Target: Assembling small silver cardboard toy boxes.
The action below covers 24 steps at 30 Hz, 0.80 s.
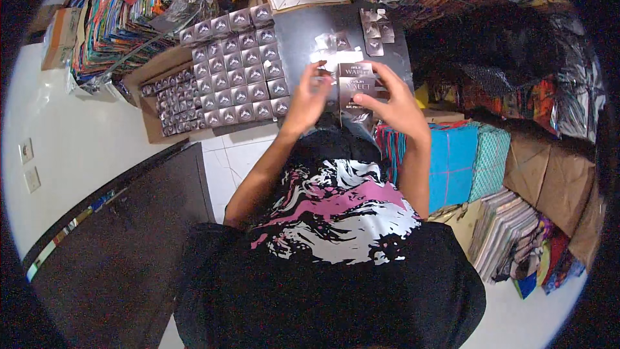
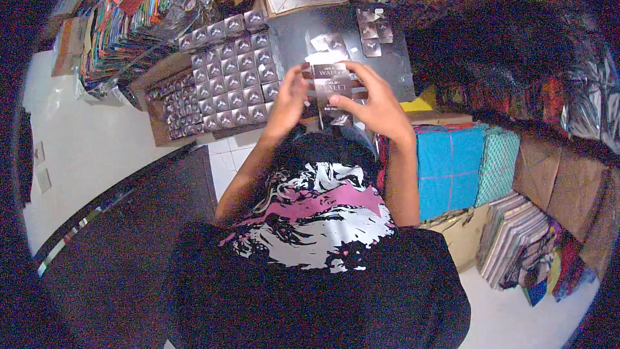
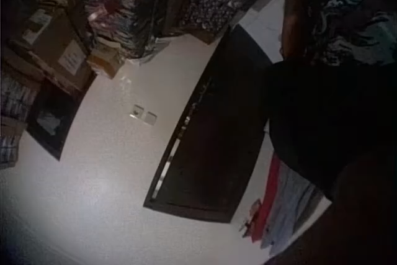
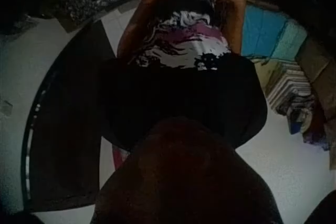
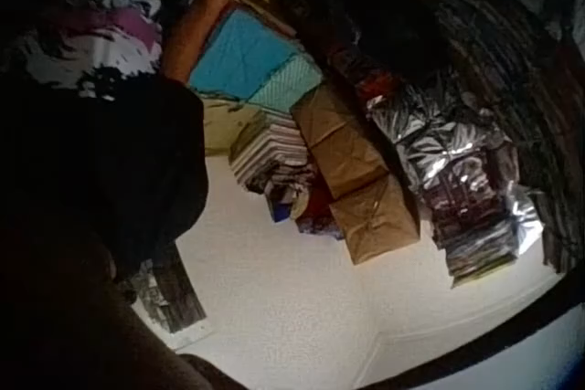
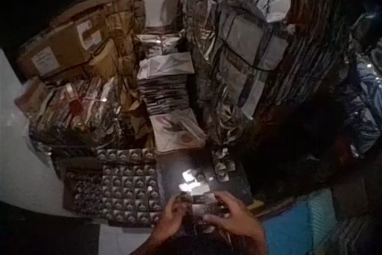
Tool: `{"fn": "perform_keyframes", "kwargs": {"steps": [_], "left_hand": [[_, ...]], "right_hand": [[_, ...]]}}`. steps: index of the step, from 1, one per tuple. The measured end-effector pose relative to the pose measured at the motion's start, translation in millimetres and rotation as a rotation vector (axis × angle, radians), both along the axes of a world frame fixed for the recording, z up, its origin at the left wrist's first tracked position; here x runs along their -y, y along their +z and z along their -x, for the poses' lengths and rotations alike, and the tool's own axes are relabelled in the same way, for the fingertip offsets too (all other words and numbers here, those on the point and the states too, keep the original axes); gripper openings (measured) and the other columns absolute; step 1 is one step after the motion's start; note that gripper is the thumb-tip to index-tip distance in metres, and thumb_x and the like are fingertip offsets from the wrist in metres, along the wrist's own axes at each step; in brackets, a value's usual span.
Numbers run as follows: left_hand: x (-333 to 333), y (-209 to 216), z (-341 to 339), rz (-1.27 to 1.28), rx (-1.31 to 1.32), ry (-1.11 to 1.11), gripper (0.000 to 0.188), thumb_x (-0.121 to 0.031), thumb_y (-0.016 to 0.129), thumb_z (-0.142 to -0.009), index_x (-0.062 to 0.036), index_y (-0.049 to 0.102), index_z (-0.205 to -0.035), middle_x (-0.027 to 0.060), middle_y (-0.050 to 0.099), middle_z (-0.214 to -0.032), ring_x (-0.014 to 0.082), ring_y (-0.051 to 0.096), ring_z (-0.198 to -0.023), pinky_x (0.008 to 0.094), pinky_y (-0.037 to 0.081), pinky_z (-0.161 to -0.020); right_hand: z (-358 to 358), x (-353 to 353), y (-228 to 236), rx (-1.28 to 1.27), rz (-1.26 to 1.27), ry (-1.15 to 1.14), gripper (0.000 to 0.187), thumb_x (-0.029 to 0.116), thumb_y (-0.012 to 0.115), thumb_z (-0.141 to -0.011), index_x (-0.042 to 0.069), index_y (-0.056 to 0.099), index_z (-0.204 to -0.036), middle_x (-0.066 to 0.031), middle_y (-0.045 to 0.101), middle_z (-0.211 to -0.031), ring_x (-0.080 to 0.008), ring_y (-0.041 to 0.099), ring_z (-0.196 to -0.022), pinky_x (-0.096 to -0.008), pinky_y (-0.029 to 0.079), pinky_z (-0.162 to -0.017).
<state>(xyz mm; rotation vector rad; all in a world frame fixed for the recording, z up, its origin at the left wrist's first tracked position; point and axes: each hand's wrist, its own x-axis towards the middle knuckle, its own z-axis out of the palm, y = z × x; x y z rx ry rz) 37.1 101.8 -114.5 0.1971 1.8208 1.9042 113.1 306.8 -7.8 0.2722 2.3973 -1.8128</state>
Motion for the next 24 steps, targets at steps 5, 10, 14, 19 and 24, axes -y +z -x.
{"fn": "perform_keyframes", "kwargs": {"steps": [5, 10, 14, 19, 24], "left_hand": [[46, -72, 52, 0.71, -0.406, 0.261, 0.026, -0.025, 0.074, -0.094, -0.0065, 0.076, -0.113, 0.0135, 0.076, -0.099, 0.0273, 0.072, -0.083, 0.0393, 0.056, -0.075], [70, -105, 88, 1.134, -0.467, 0.173, 0.027, -0.026, 0.073, -0.093, -0.01, 0.078, -0.114, 0.0164, 0.076, -0.11, 0.0374, 0.073, -0.102, 0.0462, 0.056, -0.088], [76, -123, 100, 1.328, -0.453, 0.111, 0.034, -0.033, 0.077, -0.09, -0.0145, 0.078, -0.119, 0.0156, 0.077, -0.11, 0.0366, 0.074, -0.099, 0.0481, 0.057, -0.086], [70, -123, 106, 1.348, -0.511, 0.073, 0.029, -0.035, 0.077, -0.09, -0.0139, 0.079, -0.11, 0.0129, 0.077, -0.108, 0.0358, 0.074, -0.096, 0.0479, 0.058, -0.083], [63, -118, 112, 1.392, -0.392, 0.039, 0.027, -0.033, 0.078, -0.09, -0.0124, 0.078, -0.108, 0.014, 0.077, -0.105, 0.0363, 0.074, -0.097, 0.049, 0.058, -0.082]], "right_hand": [[1, -43, -13, -0.028, -0.067, -0.061, 0.067, 0.03, 0.087, -0.084, 0.001, 0.059, -0.137, -0.0157, 0.065, -0.133, -0.026, 0.064, -0.121, -0.0385, 0.051, -0.102], [1, -72, -15, -0.037, -0.122, -0.046, 0.064, 0.014, 0.085, -0.088, 0.004, 0.055, -0.144, -0.0071, 0.066, -0.127, -0.0157, 0.062, -0.115, -0.0328, 0.051, -0.1], [0, -78, -11, -0.052, -0.025, -0.085, 0.063, 0.014, 0.085, -0.087, 0.004, 0.056, -0.143, -0.0065, 0.065, -0.126, -0.0158, 0.061, -0.115, -0.033, 0.05, -0.101], [-3, -85, -19, -0.074, -0.1, -0.06, 0.06, 0.015, 0.084, -0.088, 0.004, 0.058, -0.141, -0.0063, 0.064, -0.128, -0.0157, 0.06, -0.116, -0.0321, 0.048, -0.101], [-1, -85, -20, -0.076, -0.13, -0.072, 0.06, 0.015, 0.085, -0.087, 0.005, 0.058, -0.14, -0.007, 0.064, -0.129, -0.0165, 0.06, -0.117, -0.0326, 0.048, -0.102]]}}
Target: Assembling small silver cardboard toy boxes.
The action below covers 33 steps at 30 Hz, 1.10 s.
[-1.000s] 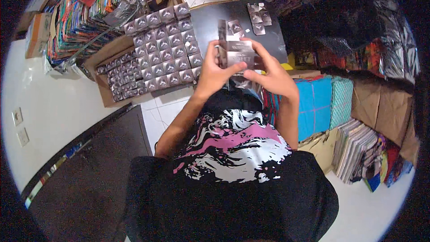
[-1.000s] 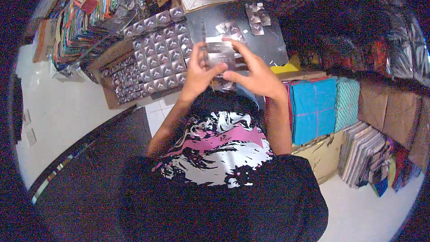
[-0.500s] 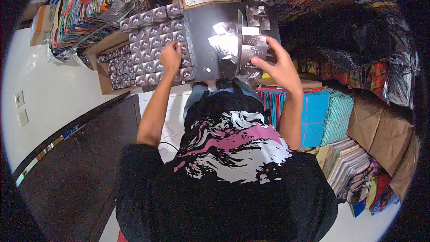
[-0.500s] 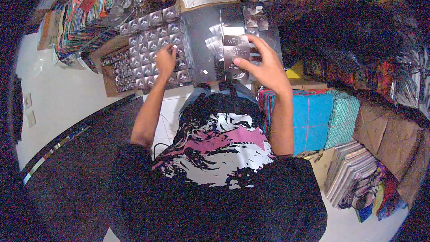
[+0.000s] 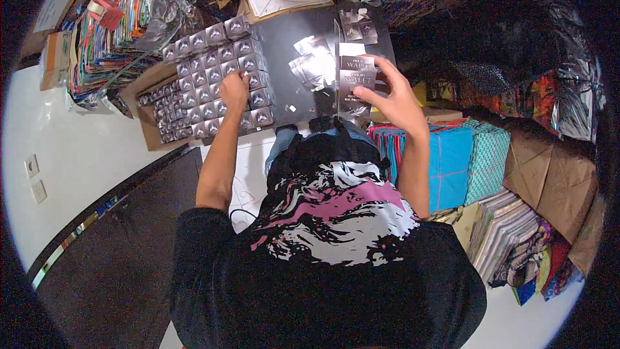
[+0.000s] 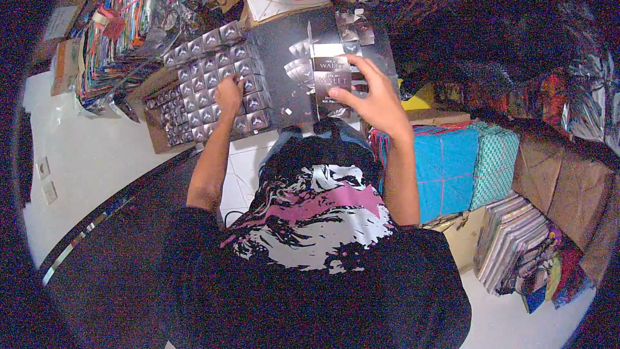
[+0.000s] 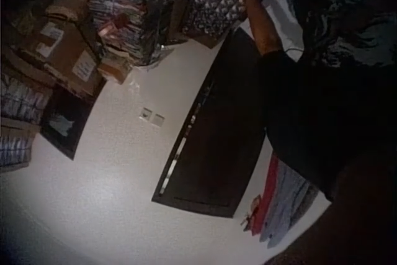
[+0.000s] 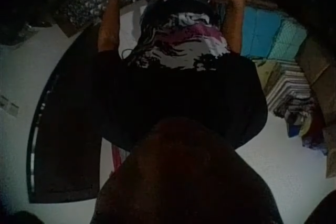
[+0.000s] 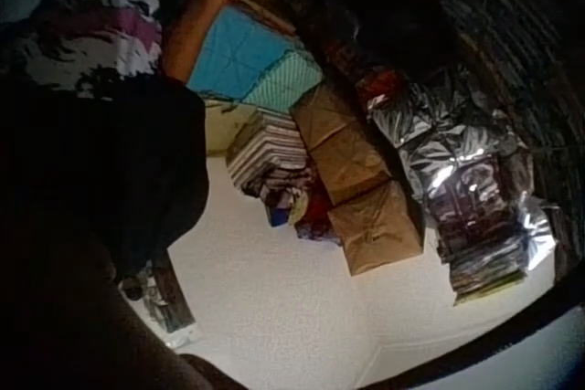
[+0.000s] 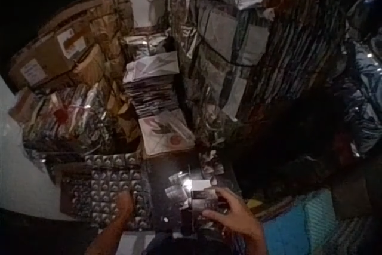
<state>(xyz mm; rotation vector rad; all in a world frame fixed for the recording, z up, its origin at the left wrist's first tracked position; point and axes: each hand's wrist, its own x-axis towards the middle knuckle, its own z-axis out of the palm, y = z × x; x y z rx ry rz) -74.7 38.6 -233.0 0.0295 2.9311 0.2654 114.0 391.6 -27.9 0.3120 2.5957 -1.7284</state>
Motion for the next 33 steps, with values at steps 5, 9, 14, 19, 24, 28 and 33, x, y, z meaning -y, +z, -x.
{"fn": "perform_keyframes", "kwargs": {"steps": [5, 9, 14, 19, 24, 28, 33], "left_hand": [[10, -5, 5, -0.164, -0.083, -0.068, 0.023, -0.03, 0.08, -0.087, -0.0125, 0.078, -0.102, 0.0138, 0.077, -0.101, 0.0374, 0.074, -0.091, 0.0485, 0.058, -0.081], [6, 4, 3, -0.373, 0.058, -0.056, 0.018, -0.021, 0.08, -0.088, -0.0073, 0.078, -0.099, 0.0123, 0.077, -0.096, 0.0264, 0.074, -0.086, 0.0389, 0.057, -0.079], [-73, 53, -84, -0.961, 0.883, -0.334, 0.055, -0.023, 0.079, -0.094, -0.0087, 0.062, -0.144, 0.0119, 0.077, -0.112, 0.0175, 0.072, -0.097, 0.0349, 0.057, -0.088], [-92, 123, -100, -1.051, 0.848, -0.494, 0.097, -0.024, 0.097, -0.073, -0.0039, 0.044, -0.152, 0.0115, 0.063, -0.136, 0.0221, 0.061, -0.122, 0.0416, 0.05, -0.104], [-84, 193, -96, -1.47, 0.658, -0.338, 0.146, -0.013, 0.105, -0.05, -0.0149, 0.017, -0.167, 0.0158, 0.04, -0.16, 0.0285, 0.054, -0.136, 0.0432, 0.048, -0.111], [-72, 209, -102, -1.204, 0.372, -0.324, 0.135, -0.02, 0.105, -0.056, -0.006, 0.025, -0.164, 0.0199, 0.051, -0.15, 0.0297, 0.06, -0.129, 0.0439, 0.052, -0.108], [-68, 207, -102, -1.434, 0.467, 0.018, 0.047, -0.014, 0.082, -0.091, -0.0011, 0.06, -0.13, 0.0102, 0.074, -0.115, 0.0167, 0.072, -0.103, 0.0328, 0.058, -0.091]], "right_hand": [[3, 5, 4, -0.015, 0.002, 0.009, 0.061, 0.016, 0.085, -0.087, 0.004, 0.059, -0.14, -0.0074, 0.064, -0.129, -0.0168, 0.06, -0.118, -0.0327, 0.048, -0.103], [7, 6, 11, 0.016, 0.021, 0.023, 0.059, 0.016, 0.085, -0.087, 0.006, 0.06, -0.14, -0.0078, 0.064, -0.129, -0.0177, 0.061, -0.119, -0.034, 0.05, -0.102], [8, 13, 8, 0.009, 0.078, 0.017, 0.059, 0.016, 0.084, -0.087, 0.008, 0.061, -0.14, -0.008, 0.064, -0.129, -0.0185, 0.062, -0.118, -0.0346, 0.052, -0.101], [14, 29, 1, 0.005, 0.143, -0.013, 0.062, 0.023, 0.086, -0.087, 0.004, 0.06, -0.139, -0.0095, 0.066, -0.125, -0.0181, 0.065, -0.108, -0.0341, 0.054, -0.093], [19, 46, -1, -0.033, 0.202, -0.142, 0.061, 0.039, 0.087, -0.085, 0.002, 0.063, -0.128, -0.0081, 0.07, -0.105, -0.0143, 0.063, -0.081, -0.034, 0.054, -0.076], [28, 67, 15, -0.02, -0.068, -0.082, 0.057, 0.031, 0.086, -0.086, 0.003, 0.062, -0.13, -0.0098, 0.067, -0.117, -0.021, 0.067, -0.101, -0.0365, 0.055, -0.085], [36, 93, 22, -0.211, -0.128, 0.141, 0.041, 0.028, 0.066, -0.1, 0.007, 0.062, -0.135, -0.0151, 0.065, -0.123, -0.0289, 0.064, -0.112, -0.0411, 0.052, -0.094]]}}
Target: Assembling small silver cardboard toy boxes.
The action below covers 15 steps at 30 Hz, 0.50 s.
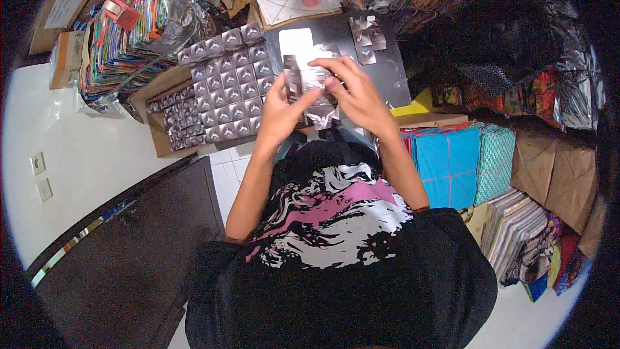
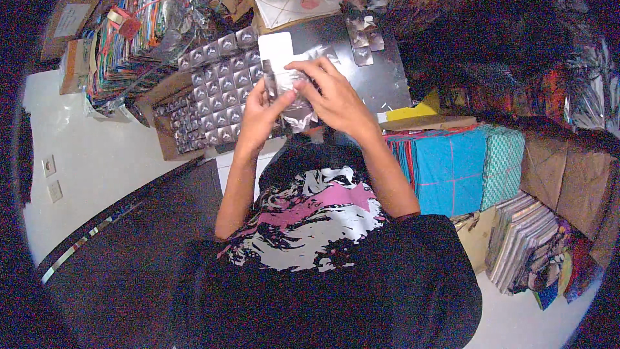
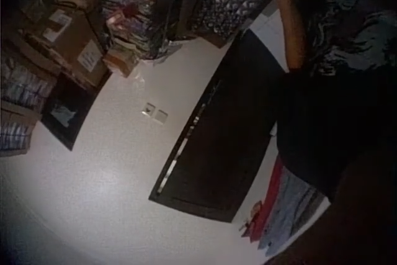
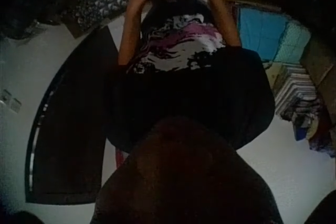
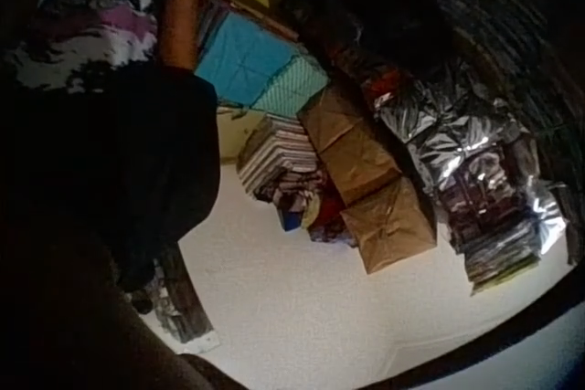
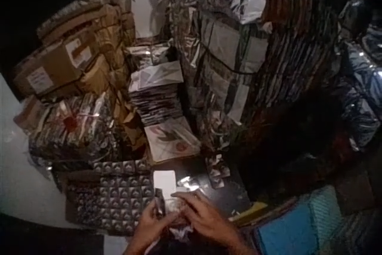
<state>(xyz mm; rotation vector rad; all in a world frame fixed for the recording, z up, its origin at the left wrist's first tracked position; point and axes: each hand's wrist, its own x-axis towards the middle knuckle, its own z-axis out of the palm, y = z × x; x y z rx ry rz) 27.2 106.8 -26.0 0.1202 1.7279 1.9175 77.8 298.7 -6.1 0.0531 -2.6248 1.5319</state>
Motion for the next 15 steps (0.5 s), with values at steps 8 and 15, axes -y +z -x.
{"fn": "perform_keyframes", "kwargs": {"steps": [8, 15], "left_hand": [[45, 3, 10, -0.441, 0.553, -0.04, 0.053, -0.04, 0.047, -0.11, -0.0038, 0.05, -0.149, 0.0197, 0.068, -0.132, 0.0353, 0.073, -0.112, 0.0467, 0.063, -0.093], [81, 3, 14, -0.169, 0.479, -0.171, 0.085, -0.074, 0.029, -0.105, -0.0068, 0.039, -0.157, 0.0143, 0.063, -0.139, 0.0291, 0.068, -0.119, 0.0424, 0.06, -0.091]], "right_hand": [[2, 24, 14, -0.002, 0.129, 0.186, 0.125, 0.042, 0.102, -0.054, 0.02, 0.04, -0.16, -0.0138, 0.029, -0.165, -0.0344, 0.042, -0.146, -0.0526, 0.047, -0.111], [13, 59, 11, 0.048, 0.366, 0.153, 0.085, 0.03, 0.096, -0.067, 0.016, 0.058, -0.142, -0.0142, 0.039, -0.157, -0.0322, 0.038, -0.149, -0.0476, 0.04, -0.117]]}}
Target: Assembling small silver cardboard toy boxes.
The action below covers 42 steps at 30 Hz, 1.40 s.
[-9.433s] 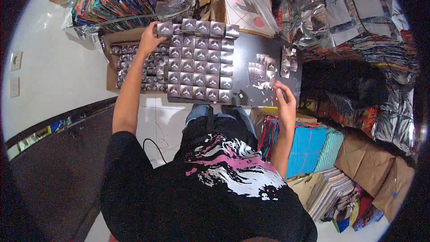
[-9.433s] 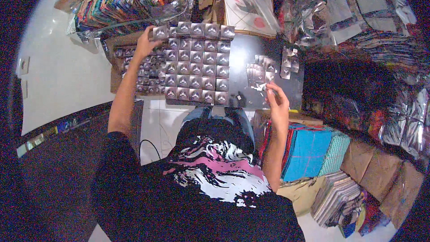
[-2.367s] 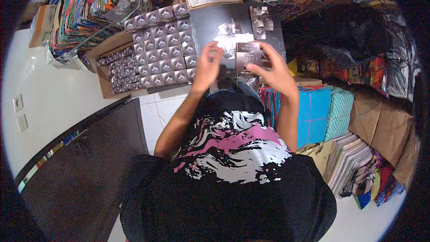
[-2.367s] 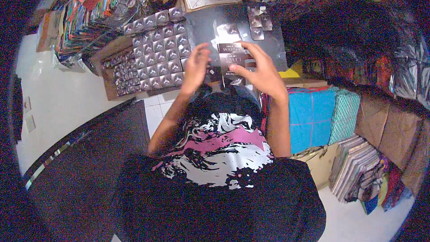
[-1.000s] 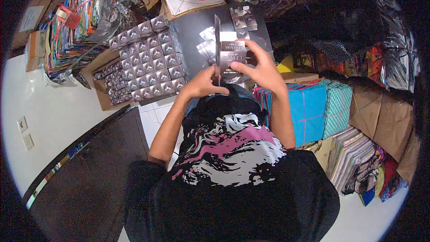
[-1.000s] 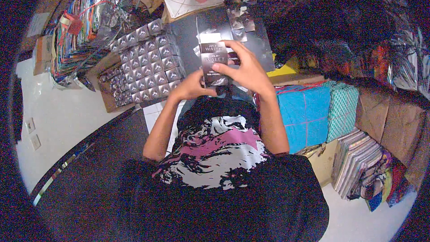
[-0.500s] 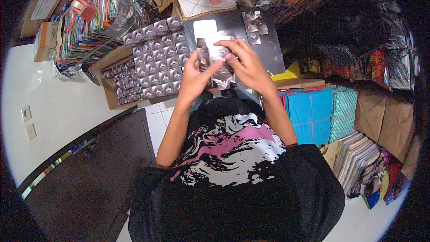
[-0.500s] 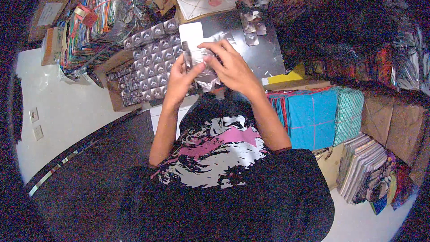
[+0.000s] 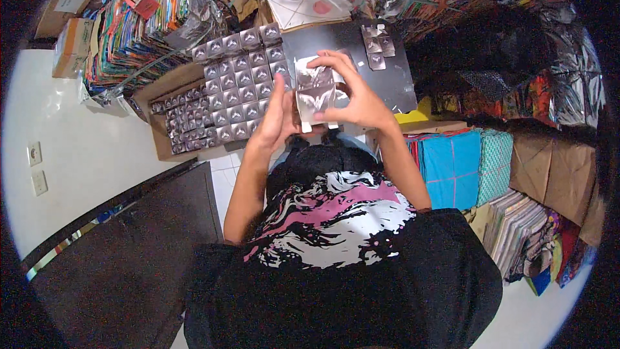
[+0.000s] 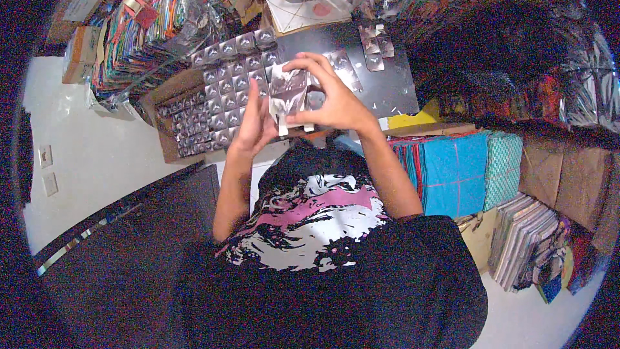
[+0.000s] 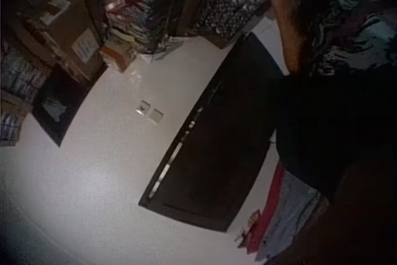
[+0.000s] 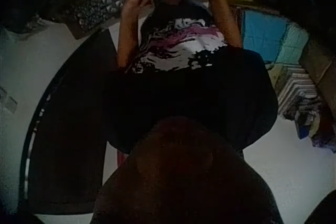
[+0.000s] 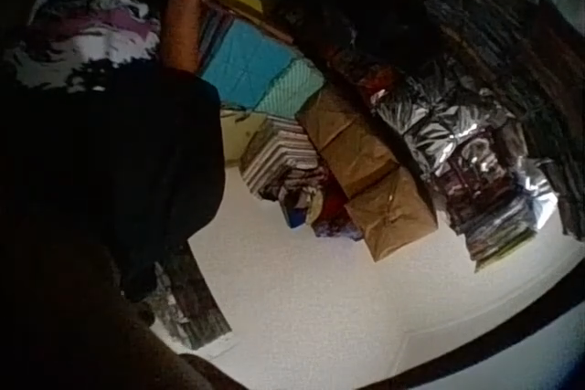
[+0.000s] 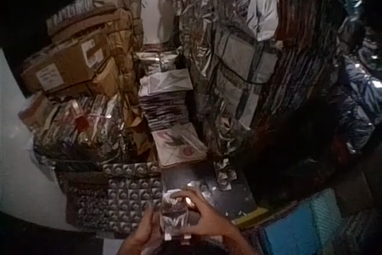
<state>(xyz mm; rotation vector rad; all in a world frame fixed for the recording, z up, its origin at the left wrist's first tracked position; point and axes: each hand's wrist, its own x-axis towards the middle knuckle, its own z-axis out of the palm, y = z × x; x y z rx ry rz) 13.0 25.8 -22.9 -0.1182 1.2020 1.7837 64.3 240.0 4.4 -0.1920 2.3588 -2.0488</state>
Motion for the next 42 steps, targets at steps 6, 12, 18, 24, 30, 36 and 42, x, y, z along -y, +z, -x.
{"fn": "perform_keyframes", "kwargs": {"steps": [6, 12, 18, 24, 30, 36, 42], "left_hand": [[40, 24, 21, 0.394, -0.986, -0.009, 0.077, -0.026, 0.066, -0.093, -0.0085, 0.033, -0.161, 0.0215, 0.052, -0.15, 0.0339, 0.055, -0.135, 0.042, 0.044, -0.113], [50, 36, 28, 0.388, -1.519, -0.215, 0.091, -0.015, 0.088, -0.067, -0.0119, 0.049, -0.149, 0.0153, 0.061, -0.144, 0.039, 0.055, -0.138, 0.0488, 0.044, -0.117], [75, 33, 31, 0.256, -1.232, 0.019, 0.092, -0.028, 0.099, -0.069, -0.0124, 0.049, -0.145, 0.0155, 0.072, -0.127, 0.0339, 0.073, -0.115, 0.0434, 0.059, -0.097], [100, 20, 31, 0.171, -1.456, -0.04, 0.082, -0.028, 0.097, -0.07, -0.0114, 0.055, -0.138, 0.0141, 0.071, -0.127, 0.0311, 0.075, -0.102, 0.042, 0.061, -0.092], [109, 14, 32, 0.15, -1.604, 0.004, 0.074, -0.029, 0.098, -0.069, -0.0101, 0.057, -0.127, 0.014, 0.073, -0.119, 0.0322, 0.074, -0.103, 0.0424, 0.061, -0.09], [112, 10, 28, 0.154, -1.522, -0.018, 0.075, -0.027, 0.098, -0.069, -0.009, 0.056, -0.128, 0.0159, 0.073, -0.117, 0.032, 0.075, -0.105, 0.0414, 0.061, -0.09], [102, -1, 33, 0.144, -1.391, -0.004, 0.075, -0.025, 0.097, -0.071, -0.0079, 0.055, -0.131, 0.0156, 0.072, -0.118, 0.0283, 0.074, -0.103, 0.0411, 0.059, -0.093]], "right_hand": [[4, 12, -17, 0.376, 0.277, -0.103, 0.059, 0.029, 0.078, -0.094, 0.016, 0.055, -0.147, -0.0046, 0.056, -0.137, -0.0212, 0.055, -0.125, -0.0431, 0.049, -0.104], [4, 40, -25, 0.497, 0.528, 0.064, 0.062, 0.055, 0.069, -0.099, 0.025, 0.052, -0.15, -0.0071, 0.053, -0.141, -0.0229, 0.054, -0.128, -0.046, 0.054, -0.094], [0, 65, 19, -0.156, -0.104, -0.1, 0.091, 0.072, 0.073, -0.083, 0.012, 0.054, -0.148, -0.0138, 0.038, -0.162, -0.0307, 0.038, -0.152, -0.0499, 0.039, -0.117], [1, 91, 27, -0.262, -0.26, -0.125, 0.03, 0.024, 0.09, -0.076, 0.006, 0.077, -0.096, -0.0127, 0.069, -0.124, -0.0296, 0.066, -0.118, -0.0412, 0.048, -0.103], [-6, 120, 27, -0.241, -0.343, -0.336, 0.02, 0.015, 0.088, -0.078, 0.005, 0.076, -0.091, -0.0106, 0.072, -0.115, -0.0271, 0.07, -0.106, -0.0391, 0.052, -0.094], [-13, 137, 18, -0.332, -0.564, -0.412, 0.019, 0.018, 0.087, -0.08, 0.005, 0.076, -0.089, -0.0102, 0.069, -0.127, -0.03, 0.069, -0.11, -0.0418, 0.054, -0.094], [-27, 124, 24, -0.348, -0.666, -0.279, 0.016, 0.014, 0.085, -0.079, 0.007, 0.079, -0.091, -0.0168, 0.055, -0.147, -0.0385, 0.051, -0.138, -0.048, 0.045, -0.111]]}}
